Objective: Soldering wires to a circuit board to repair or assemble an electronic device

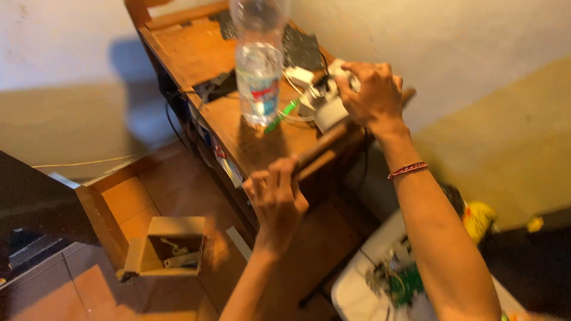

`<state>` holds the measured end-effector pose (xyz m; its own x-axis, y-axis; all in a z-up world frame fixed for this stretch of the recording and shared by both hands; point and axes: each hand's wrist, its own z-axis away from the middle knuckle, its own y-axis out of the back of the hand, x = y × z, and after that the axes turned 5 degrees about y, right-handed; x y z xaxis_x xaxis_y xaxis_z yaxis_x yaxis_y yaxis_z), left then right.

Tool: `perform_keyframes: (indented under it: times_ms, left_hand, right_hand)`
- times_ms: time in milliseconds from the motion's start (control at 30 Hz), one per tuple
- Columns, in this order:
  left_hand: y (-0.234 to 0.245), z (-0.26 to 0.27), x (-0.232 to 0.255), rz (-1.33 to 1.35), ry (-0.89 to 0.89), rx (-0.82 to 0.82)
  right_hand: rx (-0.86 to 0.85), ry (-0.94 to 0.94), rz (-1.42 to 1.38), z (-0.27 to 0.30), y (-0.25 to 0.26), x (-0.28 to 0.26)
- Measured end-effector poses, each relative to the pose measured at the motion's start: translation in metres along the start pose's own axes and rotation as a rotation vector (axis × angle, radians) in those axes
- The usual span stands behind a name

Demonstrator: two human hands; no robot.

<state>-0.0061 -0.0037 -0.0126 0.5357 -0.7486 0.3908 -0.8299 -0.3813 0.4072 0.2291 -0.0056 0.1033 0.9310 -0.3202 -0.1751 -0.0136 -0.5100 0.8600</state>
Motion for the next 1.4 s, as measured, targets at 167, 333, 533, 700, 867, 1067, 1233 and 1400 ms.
perform_keyframes:
  times_ms: [167, 333, 533, 700, 867, 1067, 1233, 1400]
  left_hand:
    - [0.009, 0.007, 0.010, -0.079, -0.030, -0.060]
    - [0.037, 0.034, 0.034, -0.109, -0.013, -0.164]
    - [0.090, 0.129, 0.102, 0.046, -0.002, -0.309]
    - [0.102, 0.241, 0.165, 0.409, -0.275, -0.387]
    - [0.124, 0.306, 0.208, 0.582, -0.380, -0.580]
    - [0.133, 0.334, 0.230, 0.660, -0.393, -0.701]
    - [0.130, 0.343, 0.235, 0.733, -0.288, -0.748]
    - [0.128, 0.345, 0.232, 0.728, -0.280, -0.778]
  right_hand:
    - [0.205, 0.012, -0.013, 0.100, 0.036, 0.014]
    - [0.303, -0.119, -0.156, 0.249, 0.060, 0.012]
    - [0.385, -0.256, -0.197, 0.402, 0.080, -0.014]
    - [0.440, -0.360, -0.099, 0.492, 0.098, -0.013]
    - [0.488, -0.461, -0.069, 0.565, 0.106, -0.011]
    - [0.359, -0.715, -0.009, 0.627, 0.105, -0.018]
    - [0.111, -1.051, -0.241, 0.637, 0.113, -0.039]
    - [-0.062, -1.094, -0.245, 0.627, 0.111, -0.047]
